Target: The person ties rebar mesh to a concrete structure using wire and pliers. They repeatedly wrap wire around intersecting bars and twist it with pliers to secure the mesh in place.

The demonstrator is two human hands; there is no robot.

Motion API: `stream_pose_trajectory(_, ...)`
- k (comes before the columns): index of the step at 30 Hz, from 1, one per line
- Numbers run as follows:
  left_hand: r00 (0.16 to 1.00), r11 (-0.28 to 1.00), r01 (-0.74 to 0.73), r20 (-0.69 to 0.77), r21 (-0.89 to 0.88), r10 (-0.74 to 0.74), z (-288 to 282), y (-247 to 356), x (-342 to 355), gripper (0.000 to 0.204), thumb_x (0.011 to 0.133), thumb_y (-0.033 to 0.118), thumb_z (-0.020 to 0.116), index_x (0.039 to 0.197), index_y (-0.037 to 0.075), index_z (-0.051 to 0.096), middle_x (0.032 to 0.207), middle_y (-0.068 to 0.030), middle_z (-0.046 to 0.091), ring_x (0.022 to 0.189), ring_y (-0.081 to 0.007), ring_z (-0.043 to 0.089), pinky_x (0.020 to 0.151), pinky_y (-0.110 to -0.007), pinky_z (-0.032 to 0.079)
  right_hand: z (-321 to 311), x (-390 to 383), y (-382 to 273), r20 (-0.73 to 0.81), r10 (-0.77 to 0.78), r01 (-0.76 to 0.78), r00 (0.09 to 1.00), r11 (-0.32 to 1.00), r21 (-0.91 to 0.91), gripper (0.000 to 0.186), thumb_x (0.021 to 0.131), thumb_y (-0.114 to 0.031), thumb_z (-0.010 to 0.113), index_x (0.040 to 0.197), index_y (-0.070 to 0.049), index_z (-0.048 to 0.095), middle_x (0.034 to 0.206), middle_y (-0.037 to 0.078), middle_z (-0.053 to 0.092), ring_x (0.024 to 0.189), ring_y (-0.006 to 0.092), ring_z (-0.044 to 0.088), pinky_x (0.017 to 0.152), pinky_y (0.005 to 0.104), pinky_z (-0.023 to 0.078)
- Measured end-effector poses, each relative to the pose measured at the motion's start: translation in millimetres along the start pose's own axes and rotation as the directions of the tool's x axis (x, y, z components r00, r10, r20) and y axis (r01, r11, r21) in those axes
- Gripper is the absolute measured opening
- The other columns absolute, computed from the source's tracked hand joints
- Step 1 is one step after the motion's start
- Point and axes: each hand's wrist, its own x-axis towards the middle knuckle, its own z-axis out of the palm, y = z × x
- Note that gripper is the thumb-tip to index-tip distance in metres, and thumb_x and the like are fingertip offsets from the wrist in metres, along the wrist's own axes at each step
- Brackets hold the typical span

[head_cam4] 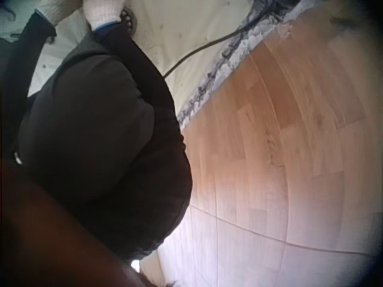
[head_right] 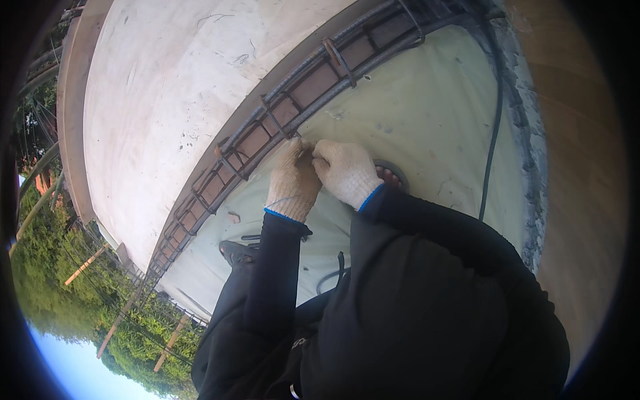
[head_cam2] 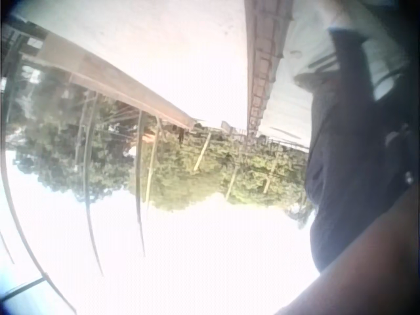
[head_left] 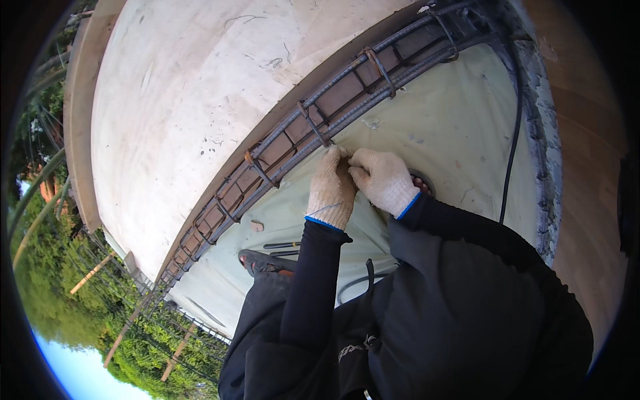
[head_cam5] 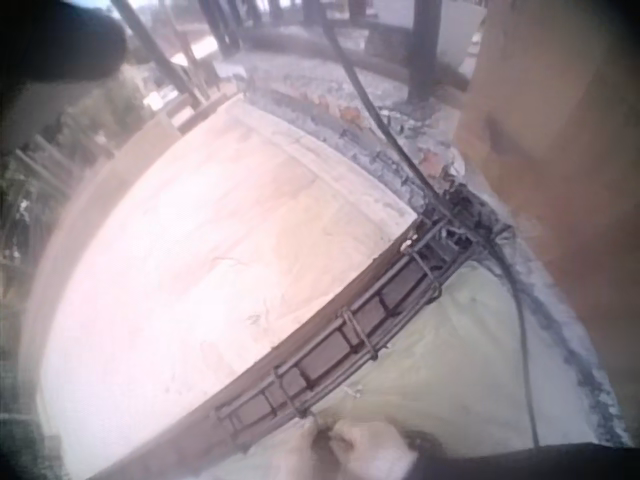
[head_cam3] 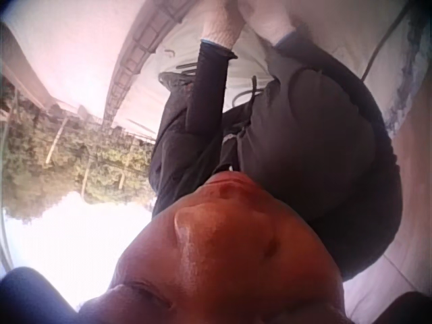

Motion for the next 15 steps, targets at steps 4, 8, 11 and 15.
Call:
stream_pose_trajectory(4, 0.987, 0.964, 0.043, -0.138, -0.264, -0.082, 20, -3, -1, 0.029, 0.113, 0.035, 0.061, 0.116, 0.006, 0.065, 0.105, -0.0038, 0.06, 0.098, -0.0149, 0.059, 0.087, -0.032, 0.05, -22, 8, -12, 0.209, -0.016, 0.053, 0.978, 0.984, -0.17, 0.024, 0.104, -0.025, 0.072, 0.109, -0.003, 0.078, 0.096, 0.019, 0.079, 0.083, 0.0371, 0.076, 0.075, 0.0477, 0.059)
stream_pose_trajectory(8, 0.977, 0.897, 0.045, -0.17, -0.44, -0.132, 24, -11, 4, 0.023, 0.117, 0.03, 0.059, 0.119, 0.008, 0.062, 0.086, 0.0025, 0.054, 0.082, -0.0121, 0.056, 0.081, -0.034, 0.05, -35, 23, -6, 0.126, 0.283, -0.309, 0.951, 0.886, 0.345, 0.035, 0.107, -0.03, 0.072, 0.119, 0.002, 0.079, 0.095, 0.011, 0.08, 0.084, 0.0203, 0.074, 0.077, 0.038, 0.058)
stream_pose_trajectory(11, 0.963, 0.923, 0.056, -0.225, -0.381, -0.151, 37, 2, -3, 0.026, 0.114, 0.031, 0.062, 0.118, 0.005, 0.063, 0.082, 0.0046, 0.047, 0.076, -0.0088, 0.05, 0.074, -0.031, 0.047, -52, 34, -3, -0.093, 0.156, -0.131, 0.983, 0.965, 0.229, 0.038, 0.107, -0.03, 0.072, 0.122, 0.004, 0.079, 0.105, 0.015, 0.083, 0.096, 0.0224, 0.078, 0.088, 0.0356, 0.059)
stream_pose_trajectory(15, 0.934, 0.995, 0.05, -0.35, -0.086, -0.078, 37, -15, 0, 0.038, 0.113, 0.035, 0.061, 0.123, 0.0, 0.066, 0.086, -0.0005, 0.059, 0.079, -0.0132, 0.057, 0.075, -0.034, 0.05, -58, 44, -3, 0.122, 0.212, -0.231, 0.97, 0.959, 0.162, 0.047, 0.105, -0.039, 0.072, 0.119, 0.005, 0.079, 0.102, 0.015, 0.082, 0.094, 0.0216, 0.076, 0.088, 0.0365, 0.059)
